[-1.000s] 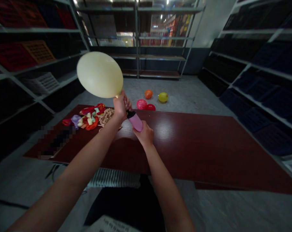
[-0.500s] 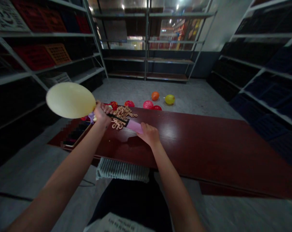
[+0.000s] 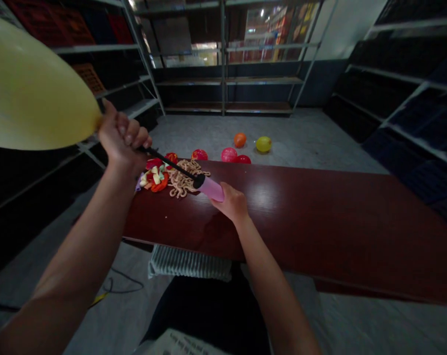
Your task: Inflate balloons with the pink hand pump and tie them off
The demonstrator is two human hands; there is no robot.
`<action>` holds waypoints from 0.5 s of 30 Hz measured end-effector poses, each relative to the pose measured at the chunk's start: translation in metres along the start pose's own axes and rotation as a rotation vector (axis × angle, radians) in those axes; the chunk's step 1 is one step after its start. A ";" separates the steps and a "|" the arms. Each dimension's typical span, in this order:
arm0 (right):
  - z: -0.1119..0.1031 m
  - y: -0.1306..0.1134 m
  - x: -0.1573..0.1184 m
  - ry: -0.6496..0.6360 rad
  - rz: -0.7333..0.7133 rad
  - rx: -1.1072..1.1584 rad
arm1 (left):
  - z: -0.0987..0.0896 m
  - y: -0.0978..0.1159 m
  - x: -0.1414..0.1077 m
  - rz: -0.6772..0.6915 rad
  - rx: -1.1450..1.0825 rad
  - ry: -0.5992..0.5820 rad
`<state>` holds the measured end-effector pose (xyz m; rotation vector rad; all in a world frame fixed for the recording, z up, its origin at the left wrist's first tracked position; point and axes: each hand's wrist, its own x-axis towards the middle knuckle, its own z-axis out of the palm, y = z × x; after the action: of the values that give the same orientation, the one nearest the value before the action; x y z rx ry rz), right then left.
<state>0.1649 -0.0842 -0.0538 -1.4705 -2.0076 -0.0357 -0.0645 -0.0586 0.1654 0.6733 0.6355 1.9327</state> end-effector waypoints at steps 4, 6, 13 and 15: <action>-0.005 0.009 -0.002 0.034 0.177 0.012 | 0.048 -0.037 0.011 -0.002 0.048 -0.074; -0.004 0.012 -0.001 0.065 0.251 0.021 | 0.069 -0.059 0.017 -0.011 0.082 -0.102; 0.000 0.015 0.004 0.121 0.424 0.007 | 0.085 -0.149 -0.005 -0.167 0.224 -0.145; -0.001 0.015 0.004 0.112 0.446 -0.026 | 0.075 -0.165 -0.017 -0.194 0.205 -0.109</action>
<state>0.1777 -0.0758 -0.0561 -1.8566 -1.5597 0.0429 0.0951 0.0040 0.1034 0.8080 0.8066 1.6551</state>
